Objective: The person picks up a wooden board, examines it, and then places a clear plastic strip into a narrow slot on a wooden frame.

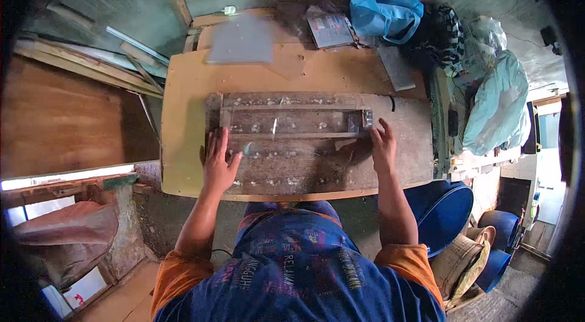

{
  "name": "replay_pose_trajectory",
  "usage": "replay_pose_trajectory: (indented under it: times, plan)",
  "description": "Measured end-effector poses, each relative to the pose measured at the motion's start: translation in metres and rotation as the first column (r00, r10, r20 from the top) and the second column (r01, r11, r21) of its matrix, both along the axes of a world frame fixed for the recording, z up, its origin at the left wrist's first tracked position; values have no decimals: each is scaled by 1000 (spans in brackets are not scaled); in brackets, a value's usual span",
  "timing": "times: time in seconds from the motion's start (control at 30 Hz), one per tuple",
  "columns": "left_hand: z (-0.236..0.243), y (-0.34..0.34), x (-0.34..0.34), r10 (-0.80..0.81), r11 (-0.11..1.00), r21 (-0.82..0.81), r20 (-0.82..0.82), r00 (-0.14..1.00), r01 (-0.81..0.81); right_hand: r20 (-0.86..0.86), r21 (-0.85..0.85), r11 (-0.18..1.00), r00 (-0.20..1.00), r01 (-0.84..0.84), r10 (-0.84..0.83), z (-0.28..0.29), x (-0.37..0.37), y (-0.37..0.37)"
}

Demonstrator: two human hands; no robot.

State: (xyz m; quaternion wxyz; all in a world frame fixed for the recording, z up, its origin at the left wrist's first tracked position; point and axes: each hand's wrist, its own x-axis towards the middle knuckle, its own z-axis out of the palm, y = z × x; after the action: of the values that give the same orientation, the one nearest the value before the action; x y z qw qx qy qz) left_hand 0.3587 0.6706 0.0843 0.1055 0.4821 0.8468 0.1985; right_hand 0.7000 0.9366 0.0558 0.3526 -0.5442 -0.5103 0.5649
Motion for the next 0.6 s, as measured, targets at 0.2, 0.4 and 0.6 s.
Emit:
replay_pose_trajectory:
  times: [0.2,0.4,0.6]
  plan:
    - [2,-2,5,23,998,-60,-35,999,-25,-54,76,995,997,66,-62,-4,-8,22]
    - [-2,-6,8,53,997,-58,-14,998,-54,-149,322,944,989,72,-24,15,-22,32]
    - [1,-4,16,73,996,-51,-18,997,-74,393,604,796,883,-39,-255,5,-13,33]
